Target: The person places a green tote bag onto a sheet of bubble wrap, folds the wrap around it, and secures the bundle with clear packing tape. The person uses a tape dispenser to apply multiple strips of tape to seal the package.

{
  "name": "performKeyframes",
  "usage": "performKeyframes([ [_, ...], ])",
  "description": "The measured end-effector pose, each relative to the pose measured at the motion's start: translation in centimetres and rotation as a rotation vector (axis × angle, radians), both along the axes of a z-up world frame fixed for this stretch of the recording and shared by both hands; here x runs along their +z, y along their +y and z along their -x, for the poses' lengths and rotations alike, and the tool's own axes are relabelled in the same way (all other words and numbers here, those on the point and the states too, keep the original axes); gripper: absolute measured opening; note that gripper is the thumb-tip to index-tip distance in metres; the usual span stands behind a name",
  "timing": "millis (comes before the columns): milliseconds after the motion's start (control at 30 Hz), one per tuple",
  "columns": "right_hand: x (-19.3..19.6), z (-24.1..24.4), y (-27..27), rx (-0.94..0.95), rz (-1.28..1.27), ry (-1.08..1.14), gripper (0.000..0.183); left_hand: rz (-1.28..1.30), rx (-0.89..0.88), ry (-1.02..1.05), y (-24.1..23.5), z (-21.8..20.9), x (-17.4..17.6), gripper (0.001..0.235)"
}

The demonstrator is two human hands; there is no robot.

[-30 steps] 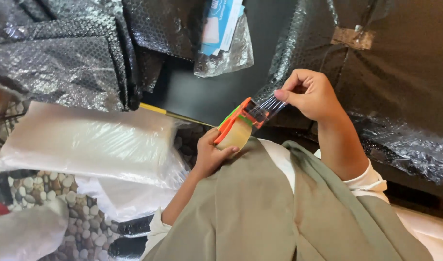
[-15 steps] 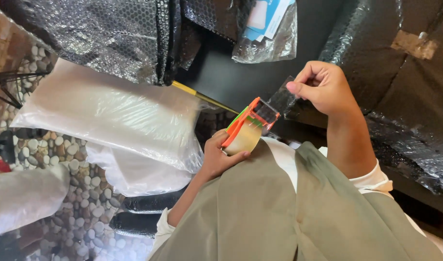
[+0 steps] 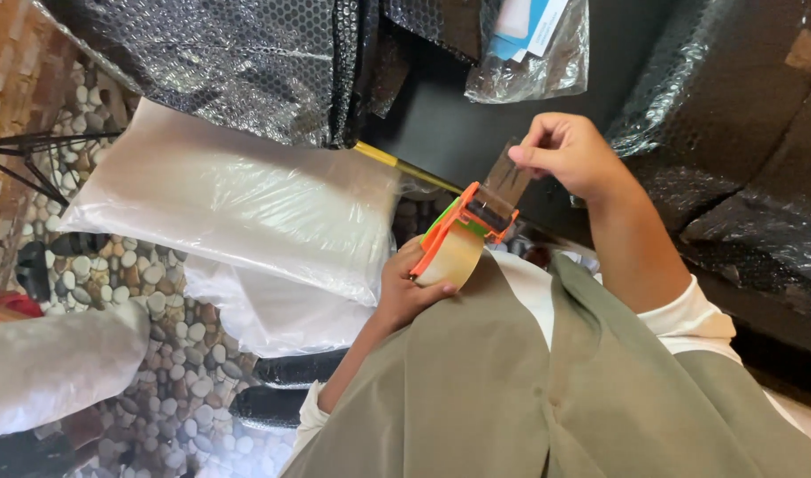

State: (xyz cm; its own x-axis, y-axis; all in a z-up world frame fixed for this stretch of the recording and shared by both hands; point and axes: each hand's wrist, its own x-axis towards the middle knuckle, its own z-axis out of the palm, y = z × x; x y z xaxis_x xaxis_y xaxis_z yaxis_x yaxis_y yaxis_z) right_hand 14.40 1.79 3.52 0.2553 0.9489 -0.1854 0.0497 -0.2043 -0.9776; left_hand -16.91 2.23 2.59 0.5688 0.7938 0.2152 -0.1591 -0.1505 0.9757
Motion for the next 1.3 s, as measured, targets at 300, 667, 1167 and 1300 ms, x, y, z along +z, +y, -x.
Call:
performKeyframes([
  [300, -8.6, 9.7, -0.1, 0.096, 0.443, 0.911, 0.024, -0.314, 0.250, -0.010, -1.3, 5.9, -7.6, 0.046],
  [667, -15.8, 11.5, 11.3, 0.097, 0.040, -0.418, 0.026, -0.228, 0.638, -0.089, 0.9, 12.3, -5.5, 0.051],
  [1167, -20.8, 15.9, 17.8, 0.085, 0.217, -1.109, 0.073, -0.011, 0.560, 0.120, -2.4, 13.1, -11.0, 0.066],
  [1300, -16.4, 13.4, 15.8, 0.034, 0.174, -0.913, 0.090, 0.012, 0.525, 0.140, -1.4, 11.1, -8.1, 0.068],
])
